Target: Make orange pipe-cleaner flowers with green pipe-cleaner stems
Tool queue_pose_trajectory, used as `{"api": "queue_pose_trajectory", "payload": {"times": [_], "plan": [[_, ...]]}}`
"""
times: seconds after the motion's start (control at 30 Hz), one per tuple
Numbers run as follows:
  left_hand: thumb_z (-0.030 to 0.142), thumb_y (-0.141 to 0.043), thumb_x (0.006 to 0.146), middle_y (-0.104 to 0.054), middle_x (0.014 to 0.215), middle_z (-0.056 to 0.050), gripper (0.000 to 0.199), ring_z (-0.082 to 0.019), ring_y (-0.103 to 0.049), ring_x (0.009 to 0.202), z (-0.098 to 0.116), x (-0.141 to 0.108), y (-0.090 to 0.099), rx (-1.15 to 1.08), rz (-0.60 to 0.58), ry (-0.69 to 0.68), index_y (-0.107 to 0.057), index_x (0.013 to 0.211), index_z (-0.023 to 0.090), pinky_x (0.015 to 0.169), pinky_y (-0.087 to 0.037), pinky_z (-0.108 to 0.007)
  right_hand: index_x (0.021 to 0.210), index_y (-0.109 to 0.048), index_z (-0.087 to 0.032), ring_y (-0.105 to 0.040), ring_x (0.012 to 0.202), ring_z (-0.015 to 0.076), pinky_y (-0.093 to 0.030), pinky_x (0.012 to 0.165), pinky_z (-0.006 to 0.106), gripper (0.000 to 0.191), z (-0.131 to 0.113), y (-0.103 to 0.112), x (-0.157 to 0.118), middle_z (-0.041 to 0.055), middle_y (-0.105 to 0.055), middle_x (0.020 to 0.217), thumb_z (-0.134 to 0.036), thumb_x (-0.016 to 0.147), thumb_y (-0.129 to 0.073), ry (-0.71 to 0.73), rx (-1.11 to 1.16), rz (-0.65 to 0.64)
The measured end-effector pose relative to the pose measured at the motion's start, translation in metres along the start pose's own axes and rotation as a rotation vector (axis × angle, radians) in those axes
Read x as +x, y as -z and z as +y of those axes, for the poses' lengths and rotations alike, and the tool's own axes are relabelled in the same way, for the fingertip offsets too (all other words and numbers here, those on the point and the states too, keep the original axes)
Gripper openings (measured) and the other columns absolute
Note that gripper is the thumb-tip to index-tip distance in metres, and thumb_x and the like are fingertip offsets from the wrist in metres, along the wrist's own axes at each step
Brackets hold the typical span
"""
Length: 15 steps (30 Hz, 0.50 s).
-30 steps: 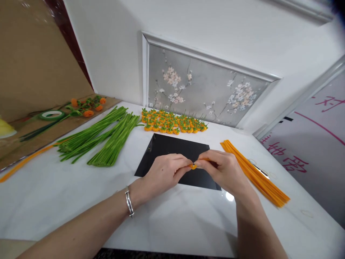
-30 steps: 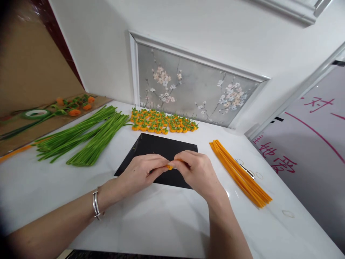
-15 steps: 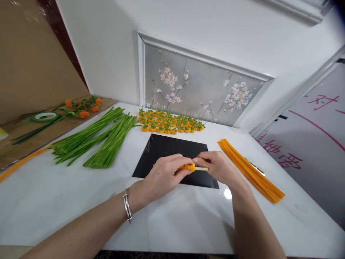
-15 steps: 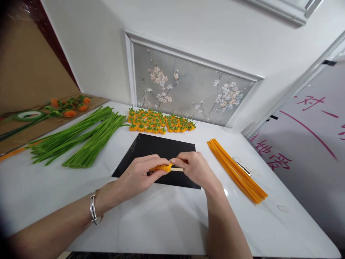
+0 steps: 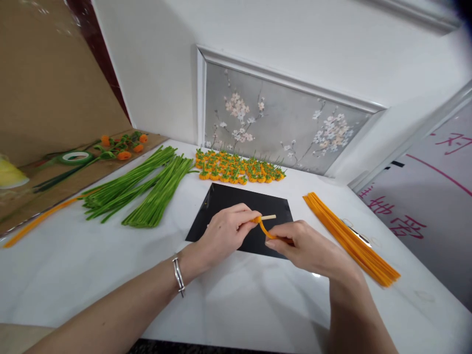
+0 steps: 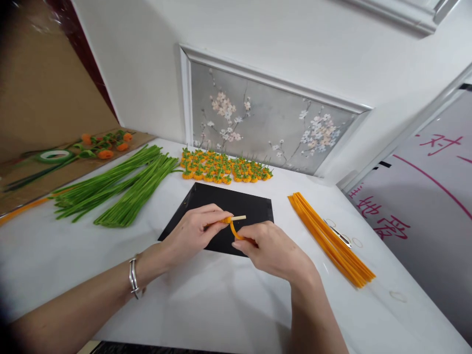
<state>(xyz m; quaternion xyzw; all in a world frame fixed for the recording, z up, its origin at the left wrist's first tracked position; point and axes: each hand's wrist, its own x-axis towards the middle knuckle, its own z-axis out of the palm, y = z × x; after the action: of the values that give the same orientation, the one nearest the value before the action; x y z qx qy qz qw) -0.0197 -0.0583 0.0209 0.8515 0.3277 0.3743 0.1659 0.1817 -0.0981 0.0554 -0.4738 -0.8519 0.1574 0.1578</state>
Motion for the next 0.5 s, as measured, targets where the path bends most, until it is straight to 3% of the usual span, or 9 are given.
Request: {"api": "queue_pose_trajectory", "payload": {"times": [0.13,0.3,0.5], "plan": [[0.015,-0.048,0.092,-0.066,0.094,-0.002,0.024,-0.013,-0.062,0.081,-0.002,-0.002,-0.002,0.095,-0.023,-0.015,-0.067,0.104,0.022,0.073,-0.048,-0.024,0.059,-0.049,-0.019,-0.033,0.049,0.0088,-0.027,0.047,0.024,0.032,-0.005,0.003,0.000,-0.0059,-0.041,0.052,-0.023,0.092,-0.048,0.039,-0.029,0.084],[0.019,-0.048,0.093,-0.066,0.093,-0.002,0.022,-0.013,-0.062,0.077,0.001,-0.004,-0.002,0.171,-0.062,-0.072,-0.066,0.106,0.022,0.067,-0.048,-0.022,0.076,-0.064,-0.020,-0.054,0.061,0.0111,-0.040,0.059,0.023,0.021,-0.005,0.003,0.005,-0.0007,-0.063,0.070,-0.024,0.092,-0.051,0.050,0.048,0.298],[0.019,-0.047,0.094,-0.066,0.090,-0.002,0.022,-0.011,-0.063,0.077,0.005,-0.004,-0.003,0.161,-0.055,-0.141,-0.068,0.099,0.021,0.068,-0.048,-0.022,0.075,-0.066,-0.021,-0.054,0.058,0.0110,-0.041,0.055,0.023,0.014,0.002,0.000,0.011,-0.0013,-0.063,0.067,-0.027,0.086,-0.059,-0.017,0.068,0.458]]}}
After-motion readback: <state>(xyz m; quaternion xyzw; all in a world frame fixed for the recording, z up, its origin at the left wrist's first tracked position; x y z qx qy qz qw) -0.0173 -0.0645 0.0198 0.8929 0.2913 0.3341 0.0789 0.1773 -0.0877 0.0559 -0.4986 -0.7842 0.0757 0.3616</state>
